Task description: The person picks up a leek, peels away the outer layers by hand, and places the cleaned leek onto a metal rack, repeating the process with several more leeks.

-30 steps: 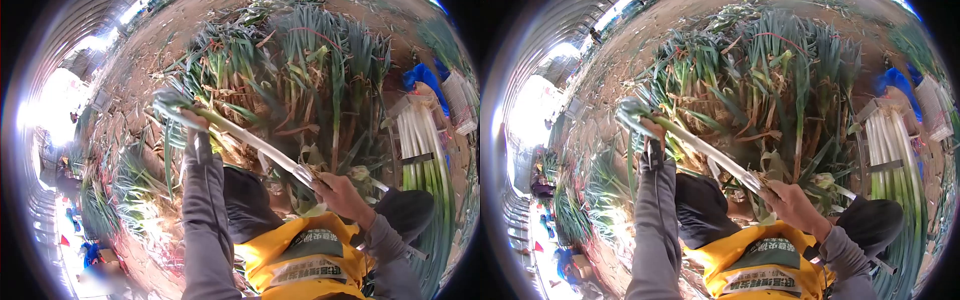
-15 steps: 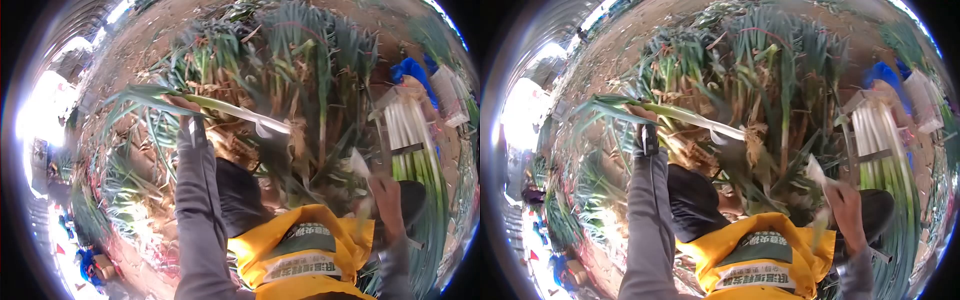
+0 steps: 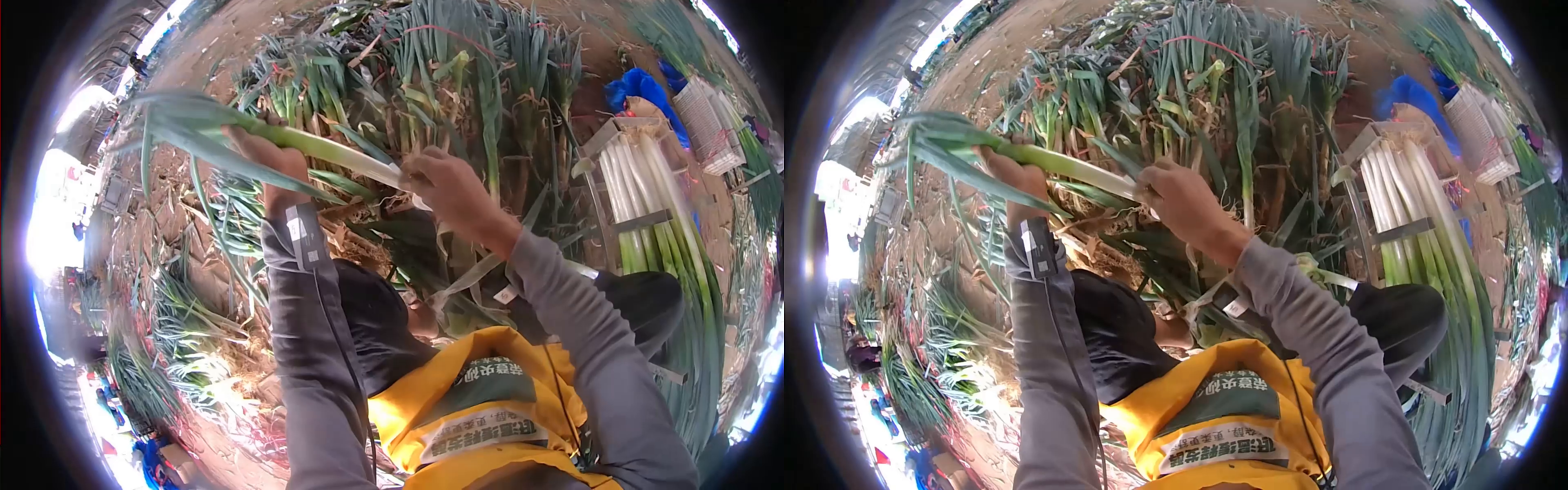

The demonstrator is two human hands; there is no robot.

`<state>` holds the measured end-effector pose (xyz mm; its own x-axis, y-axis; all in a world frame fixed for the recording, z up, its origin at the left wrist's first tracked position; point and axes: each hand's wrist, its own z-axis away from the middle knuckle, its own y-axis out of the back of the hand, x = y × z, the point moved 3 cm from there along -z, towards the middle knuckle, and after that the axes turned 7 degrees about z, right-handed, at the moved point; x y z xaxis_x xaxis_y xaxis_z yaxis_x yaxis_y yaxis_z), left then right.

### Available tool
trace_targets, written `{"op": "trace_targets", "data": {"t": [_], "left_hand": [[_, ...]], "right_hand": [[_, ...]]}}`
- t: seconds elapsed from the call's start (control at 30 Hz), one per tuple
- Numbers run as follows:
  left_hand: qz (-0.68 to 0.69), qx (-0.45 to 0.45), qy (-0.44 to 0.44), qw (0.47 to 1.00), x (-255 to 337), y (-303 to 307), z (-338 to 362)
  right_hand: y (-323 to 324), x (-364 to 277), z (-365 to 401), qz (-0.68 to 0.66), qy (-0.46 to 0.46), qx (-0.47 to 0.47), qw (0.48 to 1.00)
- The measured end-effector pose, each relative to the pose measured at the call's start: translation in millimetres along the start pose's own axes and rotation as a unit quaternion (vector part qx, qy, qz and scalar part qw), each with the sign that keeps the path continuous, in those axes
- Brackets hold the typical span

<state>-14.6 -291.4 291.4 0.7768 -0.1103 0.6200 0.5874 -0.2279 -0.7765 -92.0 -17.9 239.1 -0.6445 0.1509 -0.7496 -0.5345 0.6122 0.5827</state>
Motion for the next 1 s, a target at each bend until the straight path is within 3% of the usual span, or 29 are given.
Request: {"op": "trace_targets", "data": {"t": [0.1,0.13,0.2,0.27,0.33,0.4,0.43,0.5,0.53,0.57,0.6,0.63,0.7,0.77,0.8,0.87,0.93,1.0], "left_hand": [[-0.028,-0.087,-0.022,0.996,-9.7,-0.1,7.7],[-0.01,-0.012,0.006,1.0,-14.2,-3.2,4.8],[-0.046,-0.061,0.004,0.997,-14.4,-4.1,8.4],[-0.059,-0.041,0.001,0.997,-12.6,0.9,4.4],[-0.073,-0.021,-0.002,0.997,-11.8,9.0,-0.2],[-0.118,-0.065,-0.033,0.99,-16.6,16.5,-4.5],[-0.136,-0.053,-0.059,0.988,-17.0,14.8,-2.9],[-0.138,-0.05,-0.057,0.987,-13.1,3.7,5.6],[-0.141,-0.046,-0.051,0.988,-8.8,1.7,6.6],[-0.19,-0.083,-0.058,0.977,-8.1,6.5,1.1],[-0.131,-0.071,-0.039,0.988,-11.8,7.3,12.3],[-0.078,-0.061,-0.029,0.995,-15.8,8.1,24.7],[-0.111,-0.063,-0.081,0.989,-23.2,12.4,11.8],[-0.197,-0.043,-0.153,0.967,-32.3,18.0,-4.7],[0.054,-0.01,-0.032,0.998,-26.1,-3.2,11.7],[0.042,0.004,0.002,0.999,-32.9,8.1,4.2],[0.044,0.12,0.009,0.992,-36.2,8.9,6.2],[0.032,0.108,0.0,0.994,-33.5,17.5,-2.5]], "right_hand": [[6.8,-8.1,1.1,0.04,-0.017,-0.041,0.998],[7.1,-7.0,3.3,0.06,-0.027,-0.056,0.996],[8.8,0.0,19.5,0.052,0.015,-0.06,0.997],[11.2,-5.3,55.2,0.033,0.108,-0.149,0.982],[-0.9,23.5,110.7,0.076,0.101,-0.254,0.959],[-12.2,80.2,166.1,0.184,0.054,-0.314,0.93],[-7.8,78.2,167.6,0.184,0.058,-0.314,0.93],[-7.7,75.7,178.3,0.283,0.026,-0.535,0.796],[-4.3,58.7,173.1,0.277,0.031,-0.533,0.798],[5.3,36.6,153.3,0.229,0.034,-0.397,0.888],[15.3,20.1,133.9,0.173,0.041,-0.249,0.952],[12.5,14.0,123.0,0.163,0.064,-0.241,0.955],[14.8,1.5,85.2,0.266,0.137,0.048,0.953],[6.5,-11.6,53.4,0.372,0.208,0.027,0.904],[-1.5,-6.9,44.9,0.377,0.224,0.027,0.898],[-4.9,-7.7,37.5,0.355,0.255,0.05,0.898],[-2.5,-8.7,43.9,0.347,0.26,0.071,0.898],[-2.1,-6.6,58.1,0.332,0.27,0.05,0.902]]}}
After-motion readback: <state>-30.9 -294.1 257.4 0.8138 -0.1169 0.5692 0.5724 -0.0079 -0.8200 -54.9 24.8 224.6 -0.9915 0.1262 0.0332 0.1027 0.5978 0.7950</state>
